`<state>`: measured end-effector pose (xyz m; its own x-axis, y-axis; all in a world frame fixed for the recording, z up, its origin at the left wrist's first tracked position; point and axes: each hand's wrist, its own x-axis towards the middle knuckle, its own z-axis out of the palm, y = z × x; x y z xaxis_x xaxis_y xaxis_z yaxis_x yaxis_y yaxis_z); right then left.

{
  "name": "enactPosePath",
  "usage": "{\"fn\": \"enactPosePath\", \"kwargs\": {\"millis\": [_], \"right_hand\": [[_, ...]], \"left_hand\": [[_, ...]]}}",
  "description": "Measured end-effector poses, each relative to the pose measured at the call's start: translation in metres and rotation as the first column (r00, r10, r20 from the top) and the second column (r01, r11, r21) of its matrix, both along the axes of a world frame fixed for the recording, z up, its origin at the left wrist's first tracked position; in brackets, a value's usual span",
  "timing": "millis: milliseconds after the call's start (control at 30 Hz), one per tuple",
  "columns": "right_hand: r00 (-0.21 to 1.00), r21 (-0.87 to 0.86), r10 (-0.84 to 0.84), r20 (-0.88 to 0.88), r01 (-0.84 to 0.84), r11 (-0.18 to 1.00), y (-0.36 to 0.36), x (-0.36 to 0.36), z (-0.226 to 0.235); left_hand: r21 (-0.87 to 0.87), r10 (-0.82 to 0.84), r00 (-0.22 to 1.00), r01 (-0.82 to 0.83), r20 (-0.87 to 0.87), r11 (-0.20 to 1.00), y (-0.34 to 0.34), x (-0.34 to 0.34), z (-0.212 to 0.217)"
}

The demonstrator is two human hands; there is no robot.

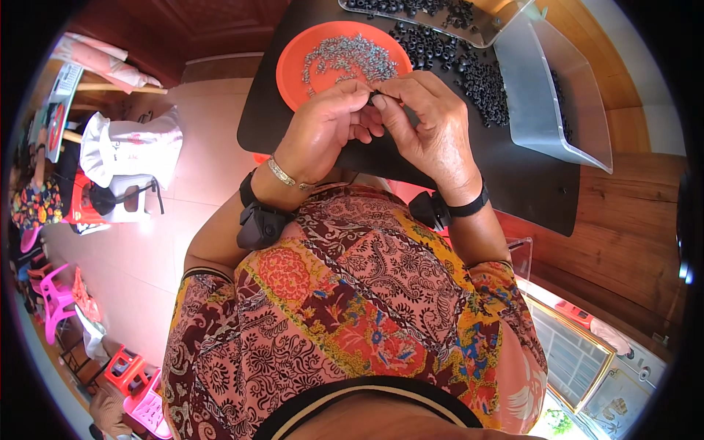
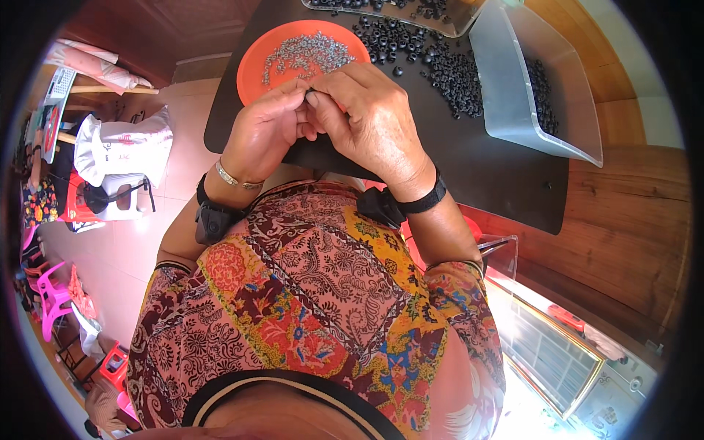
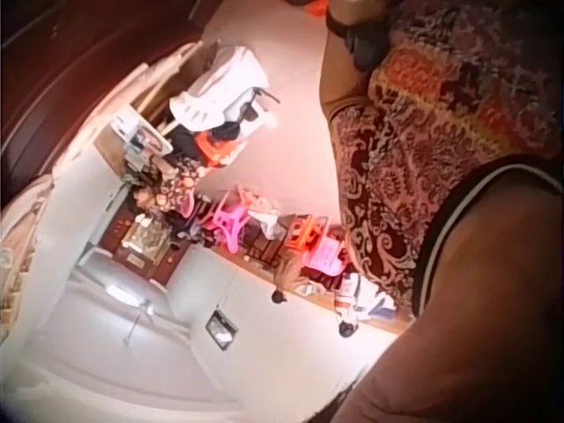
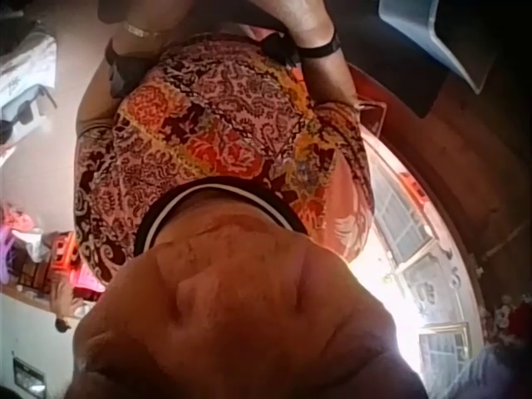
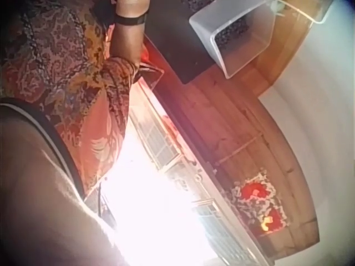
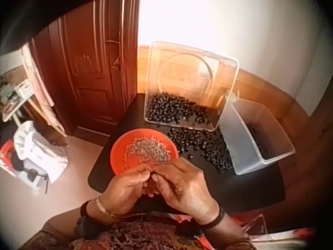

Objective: Manually assembling small silver pins or components into black hardware parts on a workbench.

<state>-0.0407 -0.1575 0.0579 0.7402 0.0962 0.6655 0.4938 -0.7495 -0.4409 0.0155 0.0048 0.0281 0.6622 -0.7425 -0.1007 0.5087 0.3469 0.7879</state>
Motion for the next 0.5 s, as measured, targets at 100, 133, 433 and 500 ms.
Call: {"fn": "enactPosePath", "kwargs": {"millis": [100,133,433,500], "right_hand": [[1.0,-0.037,-0.02,-0.017,0.019,0.999,0.0006,-0.0009,0.0026],[1.0,-0.056,-0.021,0.01,0.021,0.998,0.0005,0.0,0.0021],[0.997,0.053,-0.003,-0.077,0.007,0.999,-0.0026,-0.0053,0.0024],[0.994,0.095,0.018,-0.105,-0.008,0.995,-0.0046,-0.0061,0.0017]], "left_hand": [[-0.008,0.003,1.0,-0.003,0.028,1.0,0.0004,-0.0005,-0.0006],[-0.014,0.008,1.0,-0.007,0.008,1.0,0.0001,0.0001,-0.0007],[-0.064,-0.039,0.997,0.035,-0.062,0.997,0.0008,0.0021,-0.0036],[-0.063,-0.046,0.997,0.042,-0.066,0.997,0.0006,0.0032,-0.0047]]}}
